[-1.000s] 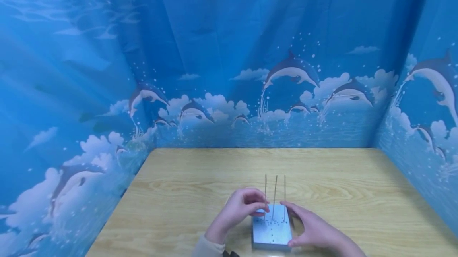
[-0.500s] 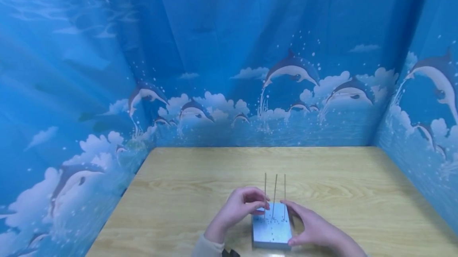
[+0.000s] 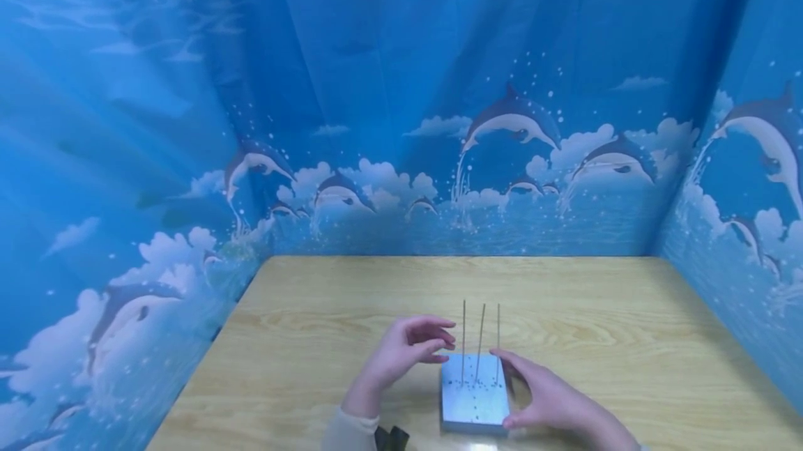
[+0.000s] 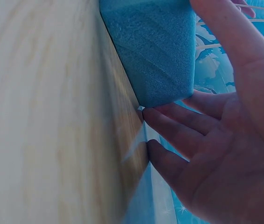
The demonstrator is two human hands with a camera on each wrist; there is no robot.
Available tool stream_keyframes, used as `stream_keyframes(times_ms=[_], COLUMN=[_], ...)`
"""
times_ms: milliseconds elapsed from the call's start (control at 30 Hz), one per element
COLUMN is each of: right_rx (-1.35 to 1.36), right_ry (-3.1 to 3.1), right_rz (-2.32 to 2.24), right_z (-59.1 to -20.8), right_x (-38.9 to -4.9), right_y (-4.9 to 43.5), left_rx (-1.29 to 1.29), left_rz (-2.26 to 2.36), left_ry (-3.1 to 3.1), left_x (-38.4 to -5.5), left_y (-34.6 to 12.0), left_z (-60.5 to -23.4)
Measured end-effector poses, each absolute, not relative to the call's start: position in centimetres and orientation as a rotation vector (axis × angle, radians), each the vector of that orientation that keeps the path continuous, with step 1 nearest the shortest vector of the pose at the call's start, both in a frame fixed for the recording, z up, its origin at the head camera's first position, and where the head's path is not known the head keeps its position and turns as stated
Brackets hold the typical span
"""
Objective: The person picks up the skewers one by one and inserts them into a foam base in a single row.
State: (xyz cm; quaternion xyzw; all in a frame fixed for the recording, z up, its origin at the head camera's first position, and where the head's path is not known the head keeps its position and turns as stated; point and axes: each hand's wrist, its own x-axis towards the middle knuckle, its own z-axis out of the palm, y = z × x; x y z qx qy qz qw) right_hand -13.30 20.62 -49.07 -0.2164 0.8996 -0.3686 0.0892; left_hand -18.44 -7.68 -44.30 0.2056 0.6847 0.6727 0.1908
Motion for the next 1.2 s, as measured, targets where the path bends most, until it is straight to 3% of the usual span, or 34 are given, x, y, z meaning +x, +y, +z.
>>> stream_keyframes(times_ms=[467,833,1200], right_rx=[-0.632,-0.629,-0.6], right_ry=[2.664,2.651,2.641], right_rz=[-1.126,-1.123,-1.127], right_z=[-49.3,-49.1,-49.1], right_x=[-13.4,-13.5,-13.4], right_y=[20.7,20.7,20.6], left_rx=[0.251,-0.017,-0.154], left_rz=[2.219,2.156,1.989], left_ry=[1.964,2.092,2.2], left_x=[-19.9,-20.5,-18.7], left_y=[-12.0,-12.8,-14.5], left_z=[-42.9,-43.6,-45.6])
